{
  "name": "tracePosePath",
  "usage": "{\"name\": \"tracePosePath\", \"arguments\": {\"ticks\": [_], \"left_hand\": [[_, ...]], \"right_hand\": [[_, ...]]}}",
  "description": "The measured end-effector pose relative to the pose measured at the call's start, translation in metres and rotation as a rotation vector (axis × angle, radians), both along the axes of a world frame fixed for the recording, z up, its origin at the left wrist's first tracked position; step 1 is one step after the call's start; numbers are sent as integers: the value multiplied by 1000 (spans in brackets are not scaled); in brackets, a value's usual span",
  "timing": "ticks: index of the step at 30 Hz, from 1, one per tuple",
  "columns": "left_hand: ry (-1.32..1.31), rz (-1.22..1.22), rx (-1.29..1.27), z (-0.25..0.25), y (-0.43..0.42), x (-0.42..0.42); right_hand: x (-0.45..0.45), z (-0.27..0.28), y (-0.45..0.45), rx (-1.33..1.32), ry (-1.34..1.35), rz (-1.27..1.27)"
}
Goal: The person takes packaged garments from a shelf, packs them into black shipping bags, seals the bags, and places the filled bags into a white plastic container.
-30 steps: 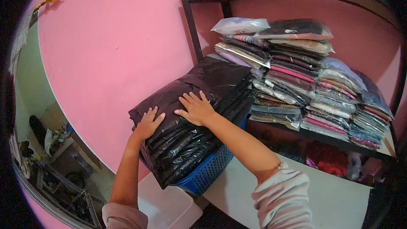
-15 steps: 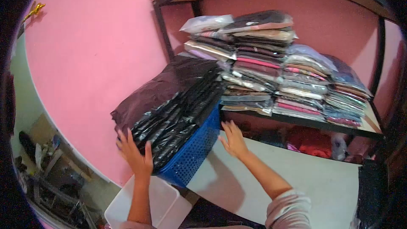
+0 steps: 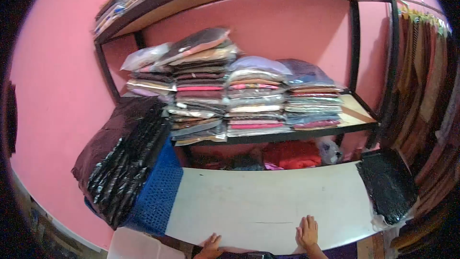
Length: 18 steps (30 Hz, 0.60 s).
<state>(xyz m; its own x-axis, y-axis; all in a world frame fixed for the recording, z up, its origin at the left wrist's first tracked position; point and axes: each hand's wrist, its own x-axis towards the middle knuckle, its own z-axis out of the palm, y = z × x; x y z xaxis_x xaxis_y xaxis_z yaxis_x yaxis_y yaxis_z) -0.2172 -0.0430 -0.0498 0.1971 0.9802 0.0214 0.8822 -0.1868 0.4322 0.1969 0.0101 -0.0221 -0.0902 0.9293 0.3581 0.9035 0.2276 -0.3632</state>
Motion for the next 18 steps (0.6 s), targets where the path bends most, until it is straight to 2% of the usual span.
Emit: {"name": "tracePosePath", "arguments": {"ticks": [1, 2, 4, 9, 12, 14, 16, 18], "left_hand": [[127, 26, -81, -5, -2, 13], [122, 8, -87, -5, 0, 29], [98, 204, -154, -5, 9, 65], [-73, 135, -141, 13, 35, 162], [37, 131, -183, 26, 42, 220], [9, 72, -38, 26, 55, 249], [54, 67, 6, 26, 68, 273], [64, 63, 73, 30, 80, 291]], "right_hand": [[15, -8, -3, 11, 81, -92], [27, -9, -7, 5, 75, -110], [52, -8, -8, 36, 292, -57], [116, -1, -15, -18, 164, 119], [150, 12, -12, -22, 221, 148], [174, 10, 2, 55, 241, 170], [199, 10, 20, -68, 278, 230], [218, 20, 48, -80, 274, 207]]}}
